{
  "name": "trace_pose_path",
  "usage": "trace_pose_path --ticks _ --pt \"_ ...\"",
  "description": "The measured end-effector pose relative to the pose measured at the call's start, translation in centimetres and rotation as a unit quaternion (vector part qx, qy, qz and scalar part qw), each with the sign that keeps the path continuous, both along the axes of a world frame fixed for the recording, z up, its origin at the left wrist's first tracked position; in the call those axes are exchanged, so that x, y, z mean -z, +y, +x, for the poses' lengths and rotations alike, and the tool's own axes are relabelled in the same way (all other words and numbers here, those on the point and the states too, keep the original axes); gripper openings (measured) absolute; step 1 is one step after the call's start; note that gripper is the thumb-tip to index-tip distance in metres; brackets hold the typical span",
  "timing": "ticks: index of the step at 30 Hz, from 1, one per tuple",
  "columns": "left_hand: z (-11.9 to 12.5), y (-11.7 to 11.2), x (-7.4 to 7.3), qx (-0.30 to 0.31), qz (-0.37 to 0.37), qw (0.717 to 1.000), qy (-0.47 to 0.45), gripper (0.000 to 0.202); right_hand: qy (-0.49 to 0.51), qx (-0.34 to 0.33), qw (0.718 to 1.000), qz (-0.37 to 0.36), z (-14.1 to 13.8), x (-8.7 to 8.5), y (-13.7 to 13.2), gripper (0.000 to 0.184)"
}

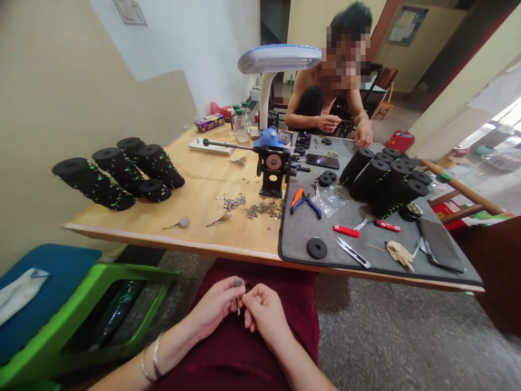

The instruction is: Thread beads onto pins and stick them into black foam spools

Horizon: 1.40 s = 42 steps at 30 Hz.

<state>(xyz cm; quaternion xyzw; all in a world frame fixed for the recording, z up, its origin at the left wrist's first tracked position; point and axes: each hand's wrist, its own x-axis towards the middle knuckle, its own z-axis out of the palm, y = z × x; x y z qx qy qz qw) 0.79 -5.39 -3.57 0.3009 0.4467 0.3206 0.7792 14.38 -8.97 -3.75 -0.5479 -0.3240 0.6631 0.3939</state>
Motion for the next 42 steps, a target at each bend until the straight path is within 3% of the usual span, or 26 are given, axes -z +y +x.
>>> trace_pose_path --ticks 6,10,18,26,33,42 --pt "-0.02 0.11 -0.20 0.002 -0.029 0.999 -0.016 0.021 -0.003 -0.007 1.000 -0.004 -0.01 0.09 -0.02 0.038" --pt "-0.04 0.07 -0.27 0.004 -0.003 1.000 0.002 0.020 0.004 -0.009 1.000 -0.004 -0.03 0.12 -0.03 0.038" --pt "-0.06 -0.03 -0.24 0.030 0.018 0.999 0.020 0.019 -0.052 0.074 0.995 0.049 0.46 0.09 0.55 0.040" --pt "0.11 -0.24 -0.60 0.031 0.017 0.999 0.004 0.021 -0.047 0.054 0.996 0.052 0.26 0.11 0.70 0.036" --pt "0.21 -0.16 -0.24 0.006 -0.030 0.998 -0.049 0.026 -0.033 0.063 0.996 0.050 0.26 0.29 0.60 0.036" --pt "0.37 -0.19 -0.13 -0.015 -0.036 0.999 -0.036 0.025 -0.050 0.054 0.997 0.040 0.07 0.00 0.50 0.033"
